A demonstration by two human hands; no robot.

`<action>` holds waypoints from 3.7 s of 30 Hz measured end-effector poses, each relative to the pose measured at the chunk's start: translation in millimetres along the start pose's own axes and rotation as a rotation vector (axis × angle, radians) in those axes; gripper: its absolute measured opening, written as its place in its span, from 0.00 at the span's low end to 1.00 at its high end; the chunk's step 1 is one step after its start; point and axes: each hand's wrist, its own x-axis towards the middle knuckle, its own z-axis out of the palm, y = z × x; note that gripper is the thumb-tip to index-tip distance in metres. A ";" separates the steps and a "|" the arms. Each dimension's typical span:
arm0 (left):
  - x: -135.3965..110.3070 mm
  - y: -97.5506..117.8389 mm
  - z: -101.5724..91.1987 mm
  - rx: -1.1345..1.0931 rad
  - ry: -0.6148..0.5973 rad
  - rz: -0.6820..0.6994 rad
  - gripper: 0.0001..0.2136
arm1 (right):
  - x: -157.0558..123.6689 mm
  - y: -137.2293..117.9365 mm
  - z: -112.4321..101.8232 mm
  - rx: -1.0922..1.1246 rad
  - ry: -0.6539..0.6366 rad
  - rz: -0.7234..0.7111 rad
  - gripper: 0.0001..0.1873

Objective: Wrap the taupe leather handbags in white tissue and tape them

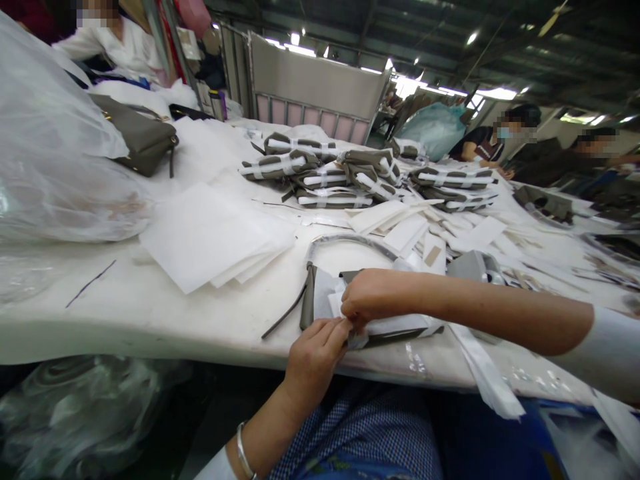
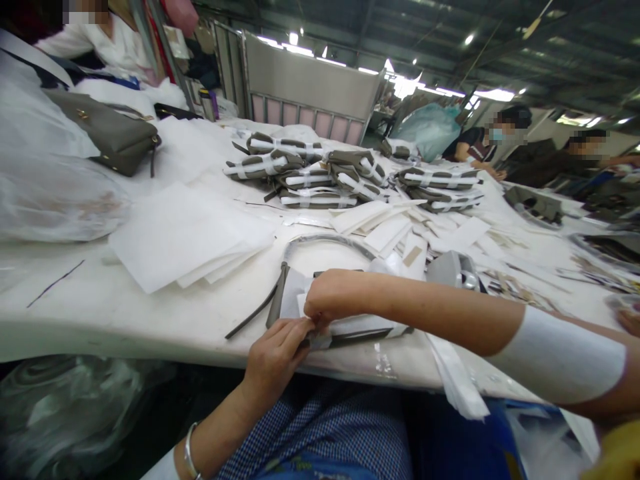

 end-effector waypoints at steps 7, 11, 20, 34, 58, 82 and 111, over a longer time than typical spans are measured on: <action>0.1 0.2 0.7 0.005 0.008 -0.006 0.14 | -1.6 -6.1 -1.8 -0.092 0.067 -0.011 0.04; 0.1 0.5 0.0 0.009 0.007 -0.003 0.14 | 7.3 -7.5 -5.9 -0.131 0.032 0.004 0.08; 0.4 -0.4 1.4 -0.012 -0.027 -0.021 0.16 | 18.3 21.1 0.2 -0.049 0.099 -0.083 0.11; -0.6 1.7 0.7 -0.035 -0.047 -0.041 0.25 | 22.5 42.8 14.6 0.301 0.190 -0.140 0.09; -4.1 -1.0 3.6 0.037 -0.061 -0.048 0.28 | 41.8 79.6 49.0 0.658 0.504 -0.097 0.15; -14.8 15.0 0.4 0.225 -0.045 0.094 0.18 | 44.2 44.7 87.3 0.548 0.747 0.417 0.23; 93.2 -45.4 -24.1 -0.547 0.247 -1.036 0.32 | -104.0 18.8 180.4 1.038 1.407 0.872 0.34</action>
